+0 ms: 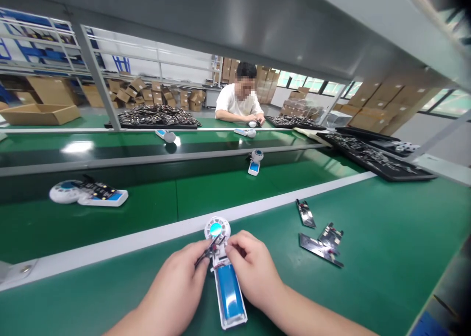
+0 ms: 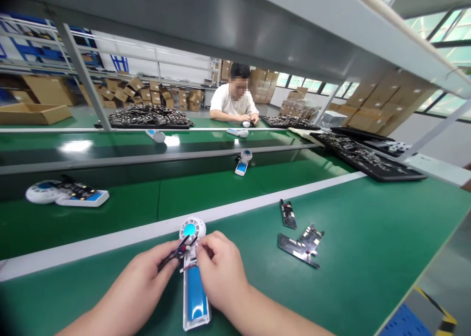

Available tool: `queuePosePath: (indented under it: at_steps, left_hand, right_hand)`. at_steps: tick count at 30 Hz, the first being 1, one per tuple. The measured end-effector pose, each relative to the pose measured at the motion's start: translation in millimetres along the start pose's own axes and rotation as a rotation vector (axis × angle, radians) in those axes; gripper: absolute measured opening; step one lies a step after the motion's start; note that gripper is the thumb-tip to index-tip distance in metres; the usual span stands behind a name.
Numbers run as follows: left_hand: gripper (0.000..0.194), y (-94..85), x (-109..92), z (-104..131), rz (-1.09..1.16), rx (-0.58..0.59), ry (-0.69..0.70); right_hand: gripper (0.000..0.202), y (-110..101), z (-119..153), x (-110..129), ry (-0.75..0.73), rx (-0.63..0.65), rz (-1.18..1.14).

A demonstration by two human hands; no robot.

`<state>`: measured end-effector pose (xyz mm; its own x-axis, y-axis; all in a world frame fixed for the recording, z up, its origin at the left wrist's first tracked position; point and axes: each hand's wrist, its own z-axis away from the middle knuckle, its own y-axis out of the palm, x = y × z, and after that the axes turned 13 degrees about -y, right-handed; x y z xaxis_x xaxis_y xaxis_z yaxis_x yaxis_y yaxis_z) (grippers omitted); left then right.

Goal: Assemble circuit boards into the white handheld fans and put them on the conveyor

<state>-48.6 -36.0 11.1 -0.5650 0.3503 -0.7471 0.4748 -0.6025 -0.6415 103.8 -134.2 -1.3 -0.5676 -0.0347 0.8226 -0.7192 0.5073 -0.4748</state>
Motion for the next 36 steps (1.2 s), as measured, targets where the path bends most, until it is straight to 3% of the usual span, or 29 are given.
queuePosePath:
  at_steps: [5,13,19,24,36]
  left_hand:
    - [0.03,3.7,5,1,0.058,-0.066,0.01]
    - [0.026,18.4,10,4,0.004,-0.146,0.185]
    - [0.032,19.3,17,2,-0.08,-0.186,0.315]
    - [0.035,18.5,17,1,-0.115,-0.216,0.371]
    - [0.045,14.6,15,2,-0.163,-0.238,0.466]
  right_hand:
    - [0.017,12,5,13,-0.228,0.05,0.12]
    - [0.021,10,6,10,-0.064,0.016,0.092]
    - [0.023,7,4,11,-0.088,0.007,0.075]
    - [0.024,4,4,11,-0.103,0.043,0.09]
    - [0.024,11,2,12,-0.111,-0.009,0.111]
